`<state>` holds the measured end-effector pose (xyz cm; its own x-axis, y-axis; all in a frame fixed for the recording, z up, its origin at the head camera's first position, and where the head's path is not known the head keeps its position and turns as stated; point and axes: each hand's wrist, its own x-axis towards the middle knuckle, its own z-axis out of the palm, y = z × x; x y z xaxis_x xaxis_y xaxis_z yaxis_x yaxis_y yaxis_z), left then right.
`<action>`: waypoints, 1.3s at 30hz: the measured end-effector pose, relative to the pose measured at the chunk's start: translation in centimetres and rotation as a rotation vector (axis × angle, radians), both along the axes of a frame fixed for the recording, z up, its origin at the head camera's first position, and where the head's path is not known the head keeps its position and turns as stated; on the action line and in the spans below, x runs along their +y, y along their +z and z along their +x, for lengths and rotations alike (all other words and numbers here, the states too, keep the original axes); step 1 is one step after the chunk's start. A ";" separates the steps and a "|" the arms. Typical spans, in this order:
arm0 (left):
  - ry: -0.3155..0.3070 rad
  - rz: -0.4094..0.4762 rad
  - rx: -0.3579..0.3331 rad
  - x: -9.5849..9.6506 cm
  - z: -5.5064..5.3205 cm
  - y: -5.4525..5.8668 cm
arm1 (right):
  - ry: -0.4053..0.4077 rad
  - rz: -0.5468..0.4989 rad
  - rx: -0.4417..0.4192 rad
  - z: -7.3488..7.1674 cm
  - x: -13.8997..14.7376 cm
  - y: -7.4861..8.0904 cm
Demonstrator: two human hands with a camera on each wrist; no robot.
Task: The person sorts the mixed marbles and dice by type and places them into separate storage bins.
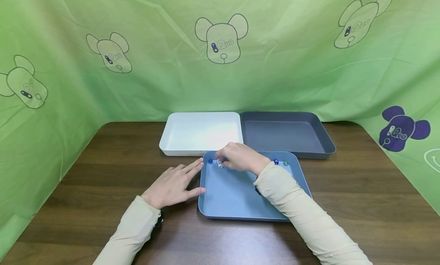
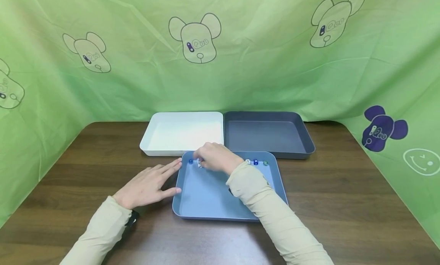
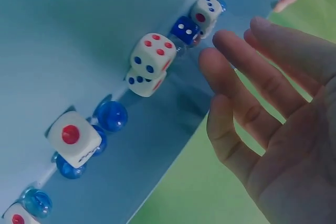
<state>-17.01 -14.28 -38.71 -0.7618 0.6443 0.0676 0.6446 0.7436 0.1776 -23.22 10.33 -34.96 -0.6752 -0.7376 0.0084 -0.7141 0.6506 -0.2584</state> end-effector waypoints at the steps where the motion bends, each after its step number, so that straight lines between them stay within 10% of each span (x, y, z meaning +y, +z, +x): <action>1: 0.000 -0.001 0.000 0.0 0.0 0.0 | -0.001 0.005 -0.006 0.0 0.0 -0.1; 39: 0.009 -0.006 0.000 0.0 0.0 0.3 | 0.068 -0.038 0.105 -0.1 -1.0 -1.5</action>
